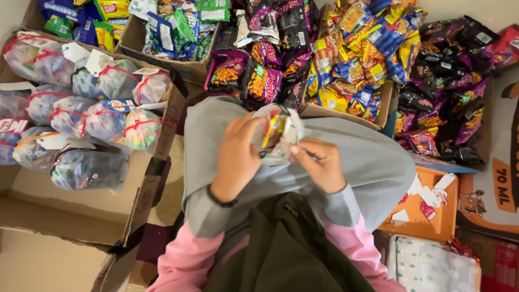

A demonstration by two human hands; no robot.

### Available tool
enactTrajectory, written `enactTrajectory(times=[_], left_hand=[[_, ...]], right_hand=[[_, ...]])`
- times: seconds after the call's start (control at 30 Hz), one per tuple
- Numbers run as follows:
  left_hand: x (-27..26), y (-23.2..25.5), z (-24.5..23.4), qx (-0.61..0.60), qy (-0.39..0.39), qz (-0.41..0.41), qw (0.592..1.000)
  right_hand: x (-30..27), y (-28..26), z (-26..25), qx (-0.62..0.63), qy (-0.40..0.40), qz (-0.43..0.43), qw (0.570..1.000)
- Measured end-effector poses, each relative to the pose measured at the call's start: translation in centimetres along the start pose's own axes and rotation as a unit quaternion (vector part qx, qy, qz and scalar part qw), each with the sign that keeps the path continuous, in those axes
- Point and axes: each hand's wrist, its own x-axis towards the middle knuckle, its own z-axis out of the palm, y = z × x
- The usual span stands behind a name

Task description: The person sits on the floor surrounded by boxes of snacks and packs various snack packets into small plastic bags. They tie each bag with a rubber band and place the completed bags into a cardboard box.

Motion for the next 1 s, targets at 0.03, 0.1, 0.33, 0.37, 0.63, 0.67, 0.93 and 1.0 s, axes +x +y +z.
enactTrajectory(times=[0.03,0.1,0.33,0.37,0.63,0.67,0.93,1.0], left_hand=[[-0.1,0.2,-1.4,0.005,-0.005,0.000,1.000],[-0.7,0.7,-3.5,0.012,0.017,0.014,1.000],[-1.6,-0.6,-5.9,-0.020,0.079,0.059,0.995],[-1.5,-0.5,-5.7,-0.018,0.082,0.057,0.995],[-1.6,-0.3,-4.2,-0.110,0.046,0.030,0.992],[-1.6,-0.4,-4.1,-0.109,0.047,0.030,0.992],[-1.3,-1.8,-3.2,-0.170,0.032,0.031,0.984],[-0.5,-1.1,-3.3,-0.192,0.024,0.045,0.980]], right_hand=[[0.0,0.9,0.0,0.040,-0.010,-0.012,0.999],[2.1,2.8,-1.1,-0.003,0.014,0.016,1.000],[5.9,15.8,-1.0,-0.048,0.093,0.077,0.992],[6.1,16.5,-0.4,-0.047,0.089,0.076,0.992],[7.2,18.3,4.4,-0.324,-0.068,0.097,0.939],[7.2,18.3,4.4,-0.323,-0.069,0.095,0.939],[7.0,9.8,2.4,-0.028,0.033,0.030,0.999],[7.0,5.6,1.7,0.053,-0.014,0.024,0.998]])
